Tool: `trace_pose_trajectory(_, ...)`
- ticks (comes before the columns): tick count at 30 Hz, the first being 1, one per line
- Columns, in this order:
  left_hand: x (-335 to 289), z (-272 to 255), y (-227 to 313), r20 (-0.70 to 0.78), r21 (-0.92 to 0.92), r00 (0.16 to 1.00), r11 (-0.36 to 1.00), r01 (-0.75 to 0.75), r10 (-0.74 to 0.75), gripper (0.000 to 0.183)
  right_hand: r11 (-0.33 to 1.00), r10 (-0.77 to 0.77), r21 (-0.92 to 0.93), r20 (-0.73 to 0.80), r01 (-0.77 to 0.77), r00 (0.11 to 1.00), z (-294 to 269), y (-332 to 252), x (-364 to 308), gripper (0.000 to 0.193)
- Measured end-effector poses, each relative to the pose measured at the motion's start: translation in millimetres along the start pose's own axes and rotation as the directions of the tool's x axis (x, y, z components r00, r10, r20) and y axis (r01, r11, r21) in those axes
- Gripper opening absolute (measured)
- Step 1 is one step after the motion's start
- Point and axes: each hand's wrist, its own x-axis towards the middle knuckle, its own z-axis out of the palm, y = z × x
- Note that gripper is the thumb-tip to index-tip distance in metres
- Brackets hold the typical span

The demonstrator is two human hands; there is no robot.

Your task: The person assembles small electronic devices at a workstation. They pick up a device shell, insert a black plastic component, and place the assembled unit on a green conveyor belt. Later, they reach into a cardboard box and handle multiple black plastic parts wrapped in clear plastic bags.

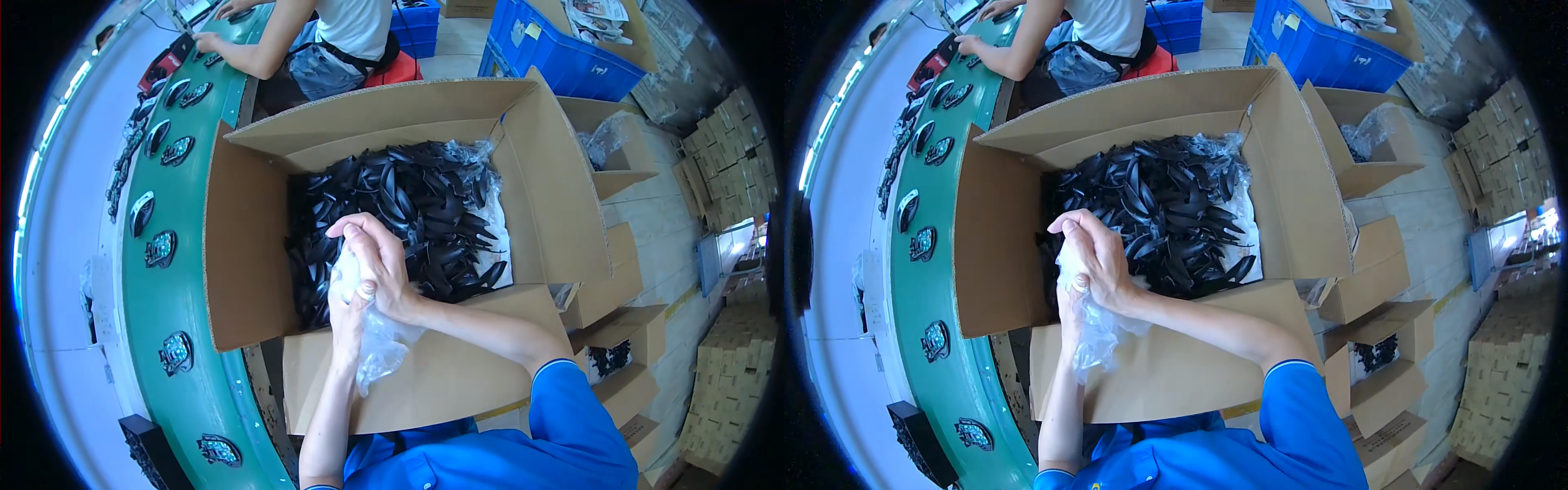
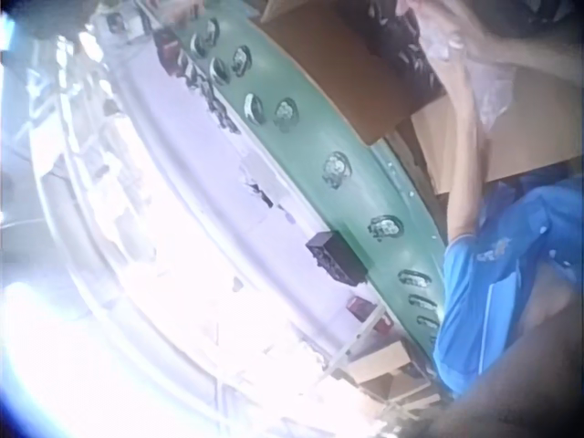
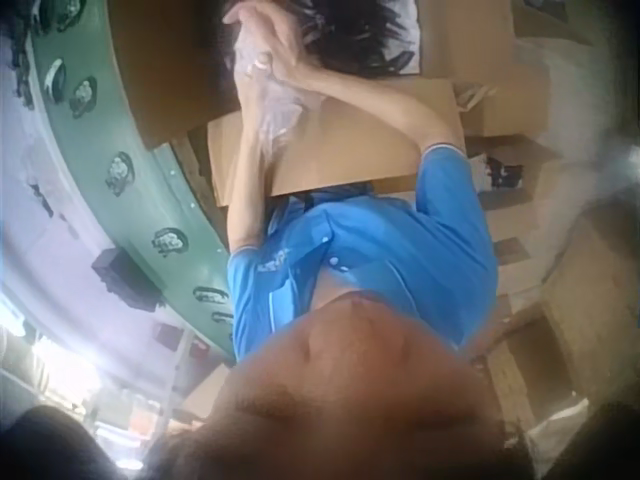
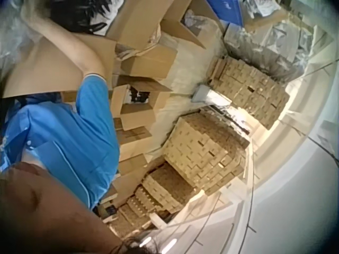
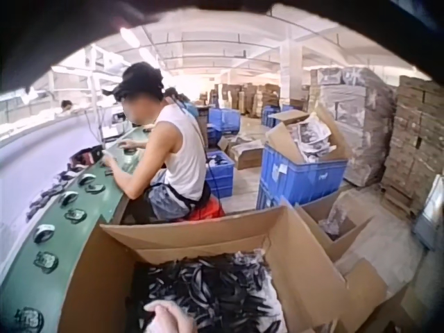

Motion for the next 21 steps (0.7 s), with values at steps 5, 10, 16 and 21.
trace_pose_trajectory(5,-1.4,1.4,-3.9,-0.060,0.086,0.968,0.965,0.248,-0.243,0.050,0.793,-0.205,-0.536,0.210,0.288,0.956,-29.2,27.5,15.1,0.025)
trace_pose_trajectory(10,25.8,-47.9,-11.3,0.207,-0.745,0.929,0.566,0.352,-0.306,0.044,0.957,0.030,-0.289,0.008,-0.027,1.000,-94.7,46.5,34.0,0.022)
trace_pose_trajectory(16,26.0,-42.5,-19.1,0.304,-0.866,0.930,0.347,0.360,-0.205,0.032,0.915,0.394,-0.277,0.471,-0.292,0.789,-74.4,20.4,-11.5,0.019)
trace_pose_trajectory(21,24.1,-40.0,-11.4,0.136,-0.851,0.928,0.438,0.289,-0.347,0.041,0.957,0.280,-0.205,0.466,-0.206,0.839,-75.8,10.8,-16.4,0.031)
